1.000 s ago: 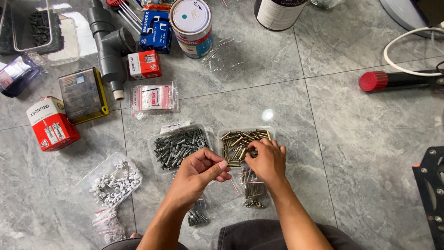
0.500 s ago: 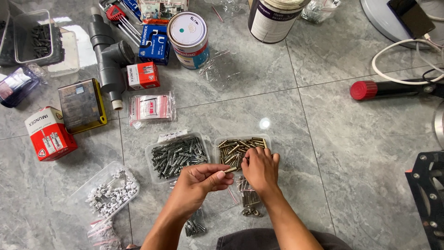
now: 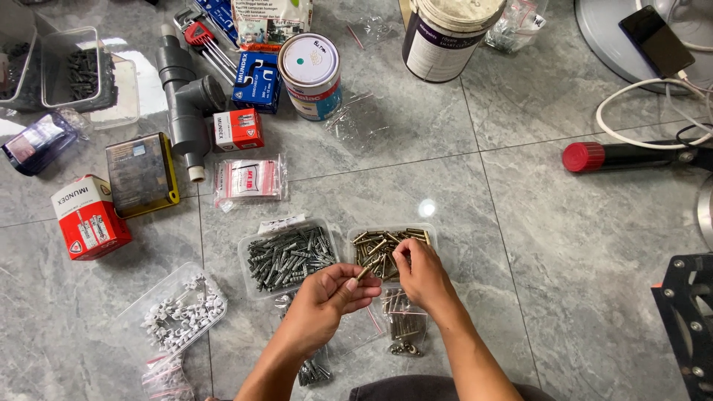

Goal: The person sits on the floor and sorts through various metal fasteners, including brass-colored pins and silver screws, from plastic containers. They pick up individual items, inspect them, and place them into small plastic bags.

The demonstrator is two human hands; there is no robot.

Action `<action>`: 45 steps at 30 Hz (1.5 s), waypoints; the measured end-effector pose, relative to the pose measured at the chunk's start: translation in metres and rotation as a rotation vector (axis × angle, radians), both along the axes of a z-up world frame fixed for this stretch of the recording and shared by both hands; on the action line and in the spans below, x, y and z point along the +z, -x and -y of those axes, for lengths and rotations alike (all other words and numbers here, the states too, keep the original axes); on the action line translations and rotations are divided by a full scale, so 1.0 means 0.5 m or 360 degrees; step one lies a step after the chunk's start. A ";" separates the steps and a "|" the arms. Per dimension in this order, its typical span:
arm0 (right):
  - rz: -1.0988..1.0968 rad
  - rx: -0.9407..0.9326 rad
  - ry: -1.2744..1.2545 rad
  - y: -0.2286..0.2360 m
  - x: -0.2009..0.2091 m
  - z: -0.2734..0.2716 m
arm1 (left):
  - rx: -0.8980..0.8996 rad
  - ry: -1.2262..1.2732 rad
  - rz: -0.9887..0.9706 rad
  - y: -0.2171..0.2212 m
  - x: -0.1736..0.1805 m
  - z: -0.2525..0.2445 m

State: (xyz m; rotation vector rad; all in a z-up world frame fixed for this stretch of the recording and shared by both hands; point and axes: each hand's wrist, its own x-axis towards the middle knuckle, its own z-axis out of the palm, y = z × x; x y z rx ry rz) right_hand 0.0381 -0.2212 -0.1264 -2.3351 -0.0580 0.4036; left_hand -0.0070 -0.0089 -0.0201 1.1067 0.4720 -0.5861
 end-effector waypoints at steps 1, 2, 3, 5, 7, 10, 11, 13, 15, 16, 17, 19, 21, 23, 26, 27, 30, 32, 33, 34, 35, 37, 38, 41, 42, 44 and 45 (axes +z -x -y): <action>0.0004 0.0001 -0.0002 -0.006 0.028 -0.003 | 0.0001 -0.0002 0.0004 0.001 -0.015 -0.001; -0.0154 -0.0120 -0.0202 -0.010 0.056 -0.006 | 0.0025 0.0013 0.0035 0.004 -0.030 -0.002; -0.0312 -0.0241 -0.0401 -0.014 0.084 -0.010 | 0.0049 0.0027 0.0066 0.006 -0.045 -0.003; -0.0409 -0.0310 -0.0594 -0.017 0.108 -0.001 | -0.0027 -0.0070 0.0040 0.000 -0.008 -0.003; -0.0502 -0.0377 -0.0789 -0.022 0.123 0.005 | -0.0103 -0.0170 0.0018 0.001 -0.019 -0.002; -0.0534 -0.0428 -0.1058 -0.016 0.141 0.009 | -0.0125 -0.0094 0.0159 0.012 -0.063 0.006; -0.0460 -0.0400 -0.1056 -0.012 0.155 0.006 | -0.0216 -0.0234 0.0150 0.008 -0.048 0.011; -0.0390 -0.0366 -0.1057 -0.003 0.176 -0.002 | -0.0303 -0.0378 0.0138 0.007 -0.032 0.014; -0.0237 -0.0146 -0.1071 0.009 0.192 -0.004 | -0.0335 -0.0442 0.0196 0.010 -0.031 0.018; -0.0237 -0.0144 -0.1071 0.013 0.193 -0.004 | -0.0333 -0.0442 0.0196 0.010 -0.027 0.018; -0.0200 -0.0116 -0.1076 0.016 0.194 -0.003 | -0.0336 -0.0434 0.0175 0.009 -0.023 0.019; -0.0158 -0.0089 -0.1081 0.020 0.194 0.001 | -0.0341 -0.0427 0.0160 0.006 -0.008 0.020; -0.0156 -0.0030 -0.1125 0.020 0.190 0.007 | -0.0379 -0.0528 0.0178 0.001 0.012 0.019; -0.0097 0.0030 -0.1175 0.018 0.187 0.013 | -0.0370 -0.0503 0.0236 0.002 0.004 0.019; -0.0024 0.0123 -0.1358 0.018 0.175 0.023 | -0.0338 -0.0450 0.0282 0.002 -0.003 0.019; -0.0004 0.0157 -0.1492 0.018 0.170 0.027 | -0.0317 -0.0423 0.0277 0.002 -0.005 0.019; 0.0039 0.0155 -0.1413 0.022 0.182 0.022 | -0.0298 -0.0426 0.0313 0.005 -0.002 0.018; 0.0056 0.0153 -0.1386 0.021 0.182 0.019 | -0.0329 -0.0454 0.0304 0.002 0.006 0.020; 0.0073 0.0150 -0.1360 0.021 0.183 0.017 | -0.0361 -0.0483 0.0293 0.001 0.011 0.020; 0.0076 0.0152 -0.1361 0.020 0.189 0.015 | -0.0360 -0.0485 0.0296 0.000 0.009 0.021; 0.0099 0.0168 -0.1330 0.020 0.195 0.014 | -0.0359 -0.0472 0.0275 -0.001 0.007 0.022; 0.0117 0.0182 -0.1299 0.022 0.207 0.010 | -0.0359 -0.0460 0.0247 0.003 0.000 0.022; 0.0146 0.0178 -0.1229 0.022 0.212 0.008 | -0.0338 -0.0421 0.0274 0.005 -0.007 0.022; 0.0188 0.0185 -0.1116 0.023 0.221 0.007 | -0.0328 -0.0381 0.0308 0.007 -0.019 0.023; 0.0194 0.0195 -0.1071 0.025 0.223 0.007 | -0.0336 -0.0378 0.0310 0.009 -0.023 0.024; 0.0217 0.0210 -0.1040 0.026 0.224 0.009 | -0.0347 -0.0400 0.0313 0.010 -0.021 0.024; 0.0241 0.0226 -0.1009 0.025 0.225 0.009 | -0.0357 -0.0422 0.0318 0.009 -0.019 0.023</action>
